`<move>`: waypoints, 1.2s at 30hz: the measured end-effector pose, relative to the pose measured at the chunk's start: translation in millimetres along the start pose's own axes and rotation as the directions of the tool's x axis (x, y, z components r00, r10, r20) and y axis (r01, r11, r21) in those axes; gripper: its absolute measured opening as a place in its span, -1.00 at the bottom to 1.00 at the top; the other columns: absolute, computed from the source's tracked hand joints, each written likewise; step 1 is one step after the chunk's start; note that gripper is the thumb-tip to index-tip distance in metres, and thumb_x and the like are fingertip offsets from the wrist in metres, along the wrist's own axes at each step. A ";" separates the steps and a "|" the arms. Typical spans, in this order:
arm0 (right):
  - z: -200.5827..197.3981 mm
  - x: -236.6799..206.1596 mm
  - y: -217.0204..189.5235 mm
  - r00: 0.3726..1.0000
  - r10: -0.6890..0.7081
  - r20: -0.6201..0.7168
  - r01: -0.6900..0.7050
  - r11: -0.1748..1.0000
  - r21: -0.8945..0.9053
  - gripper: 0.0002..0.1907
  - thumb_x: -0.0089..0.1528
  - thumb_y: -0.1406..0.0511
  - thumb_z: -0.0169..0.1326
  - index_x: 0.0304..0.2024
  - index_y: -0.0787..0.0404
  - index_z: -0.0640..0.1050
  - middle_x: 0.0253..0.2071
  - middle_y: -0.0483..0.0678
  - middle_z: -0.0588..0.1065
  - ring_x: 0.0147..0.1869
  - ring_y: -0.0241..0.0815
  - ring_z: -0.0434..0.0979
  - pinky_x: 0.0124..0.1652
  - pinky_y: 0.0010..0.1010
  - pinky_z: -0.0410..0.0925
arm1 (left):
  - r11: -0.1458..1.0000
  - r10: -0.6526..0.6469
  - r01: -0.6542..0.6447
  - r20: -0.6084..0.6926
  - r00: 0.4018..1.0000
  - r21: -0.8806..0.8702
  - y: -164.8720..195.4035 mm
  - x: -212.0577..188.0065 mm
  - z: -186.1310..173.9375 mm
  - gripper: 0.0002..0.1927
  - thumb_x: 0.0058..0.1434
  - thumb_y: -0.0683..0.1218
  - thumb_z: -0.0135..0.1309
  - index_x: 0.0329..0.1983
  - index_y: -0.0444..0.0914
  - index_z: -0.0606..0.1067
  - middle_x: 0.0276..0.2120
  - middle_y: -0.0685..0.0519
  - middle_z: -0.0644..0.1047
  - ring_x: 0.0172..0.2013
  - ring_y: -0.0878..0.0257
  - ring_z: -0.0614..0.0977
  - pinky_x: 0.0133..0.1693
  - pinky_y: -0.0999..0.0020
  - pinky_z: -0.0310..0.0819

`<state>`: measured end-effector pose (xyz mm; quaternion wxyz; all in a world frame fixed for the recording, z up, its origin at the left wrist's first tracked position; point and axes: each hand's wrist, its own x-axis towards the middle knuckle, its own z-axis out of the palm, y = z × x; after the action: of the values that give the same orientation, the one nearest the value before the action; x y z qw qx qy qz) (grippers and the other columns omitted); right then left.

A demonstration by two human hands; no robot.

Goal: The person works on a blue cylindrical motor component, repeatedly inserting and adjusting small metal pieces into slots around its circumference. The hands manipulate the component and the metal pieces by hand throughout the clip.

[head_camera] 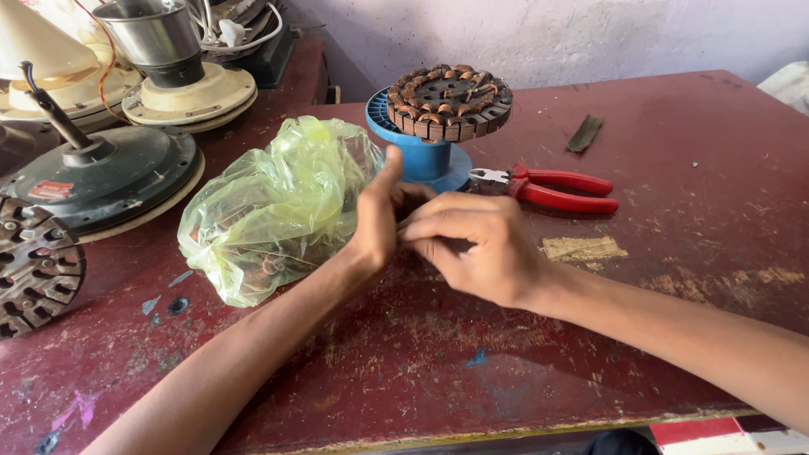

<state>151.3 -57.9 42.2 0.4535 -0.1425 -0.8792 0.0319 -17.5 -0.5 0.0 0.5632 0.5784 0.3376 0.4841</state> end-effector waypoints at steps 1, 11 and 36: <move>-0.2 0.5 0.9 1.000 -0.003 -0.026 0.002 0.999 -0.036 -0.83 0.14 0.54 0.25 -0.24 0.27 0.65 -0.20 0.01 0.64 -0.19 -0.22 0.68 -0.22 -0.49 0.56 | 1.000 -0.019 0.019 -0.019 1.000 -0.003 -0.6 -0.1 3.7 -0.20 0.46 0.35 -0.50 -0.45 -0.29 0.53 -0.57 0.06 0.50 -0.50 0.30 0.45 -0.31 0.24 0.27; -7.6 3.3 2.7 0.997 0.049 -0.067 -0.059 0.987 -0.148 -0.83 0.04 0.48 0.31 -0.35 0.28 0.58 -0.35 -0.04 0.58 -0.17 -0.13 0.56 -0.20 -0.35 0.39 | 0.988 0.023 0.002 -0.159 0.987 0.153 2.9 -7.0 11.5 -0.59 0.34 0.05 -0.11 -0.41 -0.33 0.58 -0.54 0.06 0.49 -0.51 0.32 0.41 -0.43 0.29 0.29; -8.6 -0.6 32.3 0.839 0.452 0.303 -0.486 0.873 0.045 -0.64 0.44 0.11 0.02 -0.12 0.32 0.55 -0.45 -0.08 0.51 -0.38 -0.29 0.44 -0.36 -0.39 0.29 | 0.926 0.312 -0.219 -0.295 0.903 0.309 29.8 -12.3 5.2 -0.68 0.29 -0.05 0.02 -0.56 -0.27 0.44 -0.63 0.19 0.33 -0.54 0.42 0.26 -0.51 0.39 0.08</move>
<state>165.8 -27.8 40.7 0.3091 -0.3201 -0.8694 0.2146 -20.9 -17.9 27.5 0.3411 0.5981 0.4091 0.5988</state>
